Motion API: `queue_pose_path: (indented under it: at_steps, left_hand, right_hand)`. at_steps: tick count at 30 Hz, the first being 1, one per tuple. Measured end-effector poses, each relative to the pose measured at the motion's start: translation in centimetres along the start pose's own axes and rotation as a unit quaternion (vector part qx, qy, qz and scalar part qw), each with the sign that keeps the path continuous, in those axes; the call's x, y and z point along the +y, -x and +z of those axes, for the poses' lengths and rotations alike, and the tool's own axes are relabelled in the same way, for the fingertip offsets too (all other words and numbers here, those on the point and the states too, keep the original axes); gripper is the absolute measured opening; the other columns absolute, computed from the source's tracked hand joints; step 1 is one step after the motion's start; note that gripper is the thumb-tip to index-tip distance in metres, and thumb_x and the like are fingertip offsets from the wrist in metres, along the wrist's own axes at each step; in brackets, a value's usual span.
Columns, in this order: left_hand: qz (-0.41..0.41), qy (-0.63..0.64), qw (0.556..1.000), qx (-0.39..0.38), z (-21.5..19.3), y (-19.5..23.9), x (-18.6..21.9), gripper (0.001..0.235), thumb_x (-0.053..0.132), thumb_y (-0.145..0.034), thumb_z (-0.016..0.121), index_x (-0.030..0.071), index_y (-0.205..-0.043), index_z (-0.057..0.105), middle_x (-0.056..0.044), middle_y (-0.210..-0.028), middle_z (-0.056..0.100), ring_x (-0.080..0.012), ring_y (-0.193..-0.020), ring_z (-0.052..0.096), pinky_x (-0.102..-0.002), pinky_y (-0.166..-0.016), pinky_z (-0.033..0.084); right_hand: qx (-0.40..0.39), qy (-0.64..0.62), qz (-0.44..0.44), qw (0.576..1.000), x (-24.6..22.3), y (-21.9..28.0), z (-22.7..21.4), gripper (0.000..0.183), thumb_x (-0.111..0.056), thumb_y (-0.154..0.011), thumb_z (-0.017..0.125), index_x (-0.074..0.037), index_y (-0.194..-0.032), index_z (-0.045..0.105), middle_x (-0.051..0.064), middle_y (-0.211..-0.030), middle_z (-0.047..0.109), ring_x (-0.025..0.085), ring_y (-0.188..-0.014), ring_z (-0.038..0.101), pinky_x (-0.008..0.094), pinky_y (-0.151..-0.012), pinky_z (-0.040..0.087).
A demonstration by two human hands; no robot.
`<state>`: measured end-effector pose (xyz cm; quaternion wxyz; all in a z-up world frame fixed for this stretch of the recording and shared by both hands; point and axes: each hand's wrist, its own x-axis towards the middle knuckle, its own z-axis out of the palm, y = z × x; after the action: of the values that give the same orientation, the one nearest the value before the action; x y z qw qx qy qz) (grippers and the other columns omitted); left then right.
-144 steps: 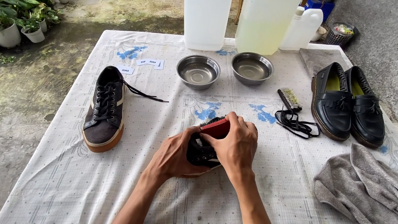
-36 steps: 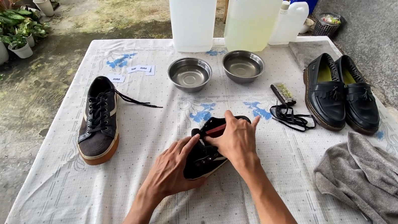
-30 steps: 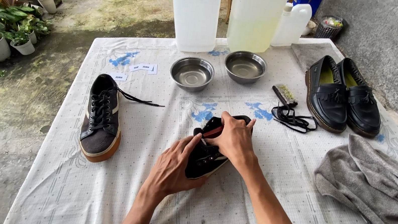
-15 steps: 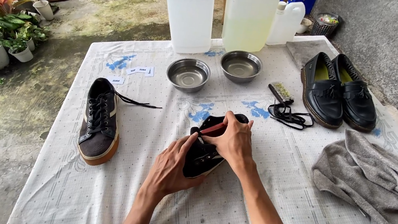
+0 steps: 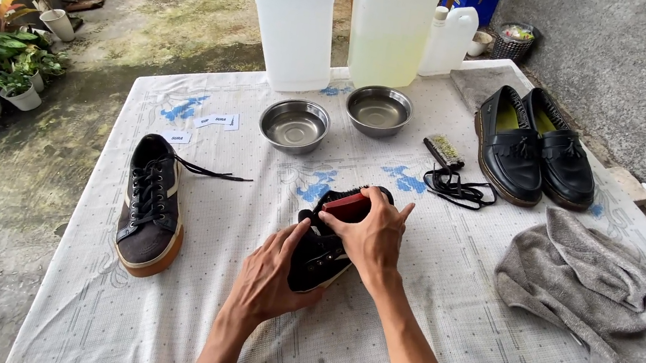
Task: The person cleans a black sneaker by first scrubbing the interior with a red sponge, then wiping the interior with a gray cloth. They rotate the shoe to show the sole and sides, then continue scrubbing the interior with the sponge.
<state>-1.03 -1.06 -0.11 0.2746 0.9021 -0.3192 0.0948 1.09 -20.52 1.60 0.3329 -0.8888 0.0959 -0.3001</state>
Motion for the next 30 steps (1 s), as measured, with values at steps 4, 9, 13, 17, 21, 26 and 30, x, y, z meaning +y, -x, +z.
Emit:
queue_pose_path:
  at_steps: [4, 9, 13, 17, 21, 26, 30]
  left_hand:
    - [0.004, -0.012, 1.0, -0.002, 0.5, 0.0, -0.6, 0.113, 0.056, -0.07, 0.085, 0.009, -0.156, 0.028, -0.022, -0.146, 0.051, -0.0369, -0.123, 0.059, -0.049, -0.088, 0.056]
    - [0.072, -0.059, 0.995, 0.045, 1.2, -0.2, -0.9, 0.106, 0.047, -0.065, 0.089, 0.016, -0.153, 0.038, -0.016, -0.149, 0.049, -0.0349, -0.13, 0.053, -0.048, -0.095, 0.053]
    - [0.111, -0.105, 0.985, 0.077, 1.3, -0.4, -0.5, 0.1, 0.045, -0.066, 0.088, 0.018, -0.15, 0.044, -0.014, -0.147, 0.051, -0.034, -0.131, 0.054, -0.048, -0.098, 0.053]
    - [0.143, -0.173, 0.969, 0.103, 0.6, -0.6, -0.1, 0.089, 0.043, -0.072, 0.085, 0.02, -0.149, 0.045, -0.02, -0.146, 0.051, -0.0366, -0.128, 0.055, -0.049, -0.098, 0.054]
    - [0.124, -0.197, 0.962, 0.143, 1.3, -0.5, -1.3, 0.101, 0.043, -0.059, 0.089, 0.032, -0.149, 0.045, -0.015, -0.141, 0.056, -0.0338, -0.127, 0.058, -0.048, -0.104, 0.047]
    - [0.14, -0.208, 0.959, 0.129, 0.3, -0.7, -0.8, 0.086, 0.039, -0.072, 0.081, 0.023, -0.148, 0.045, -0.019, -0.146, 0.053, -0.0359, -0.129, 0.056, -0.047, -0.098, 0.054]
    - [0.136, -0.201, 0.961, 0.13, 0.6, -0.1, -1.2, 0.086, 0.042, -0.071, 0.083, 0.022, -0.146, 0.047, -0.018, -0.148, 0.052, -0.0353, -0.13, 0.056, -0.046, -0.092, 0.057]
  right_hand:
    - [-0.036, -0.025, 0.031, 0.999, 0.1, 0.1, -0.1, 0.078, -0.059, -0.059, 0.092, -0.009, -0.11, 0.061, 0.011, -0.092, 0.08, 0.034, -0.087, 0.077, 0.071, -0.116, 0.023]
    - [-0.055, -0.016, 0.026, 0.998, 0.9, 0.4, -1.0, 0.076, -0.051, -0.063, 0.096, -0.006, -0.111, 0.059, 0.01, -0.081, 0.08, 0.027, -0.076, 0.078, 0.068, -0.115, 0.027]
    - [0.005, -0.008, 0.031, 0.999, 0.8, 0.7, -1.6, 0.071, -0.046, -0.065, 0.095, -0.003, -0.11, 0.06, 0.013, -0.097, 0.077, 0.034, -0.091, 0.075, 0.078, -0.11, 0.024]
    - [-0.008, -0.088, 0.002, 0.996, 0.4, 0.5, -2.2, 0.059, -0.041, -0.066, 0.095, -0.008, -0.102, 0.063, 0.007, -0.089, 0.08, 0.027, -0.082, 0.077, 0.059, -0.115, 0.026]
    - [-0.049, -0.136, 0.035, 0.989, -0.9, 0.4, -2.5, 0.059, -0.031, -0.061, 0.099, -0.01, -0.106, 0.068, 0.02, -0.106, 0.077, 0.043, -0.11, 0.069, 0.067, -0.12, 0.015]
    - [0.062, -0.116, -0.018, 0.991, 1.2, 0.2, 0.3, 0.066, -0.045, -0.065, 0.094, -0.006, -0.11, 0.065, 0.01, -0.091, 0.079, 0.027, -0.08, 0.078, 0.059, -0.106, 0.036]
    - [-0.018, -0.172, -0.074, 0.982, 0.9, 0.3, -0.4, 0.059, -0.038, -0.068, 0.093, -0.005, -0.108, 0.065, 0.007, -0.088, 0.08, 0.024, -0.082, 0.079, 0.07, -0.117, 0.02]
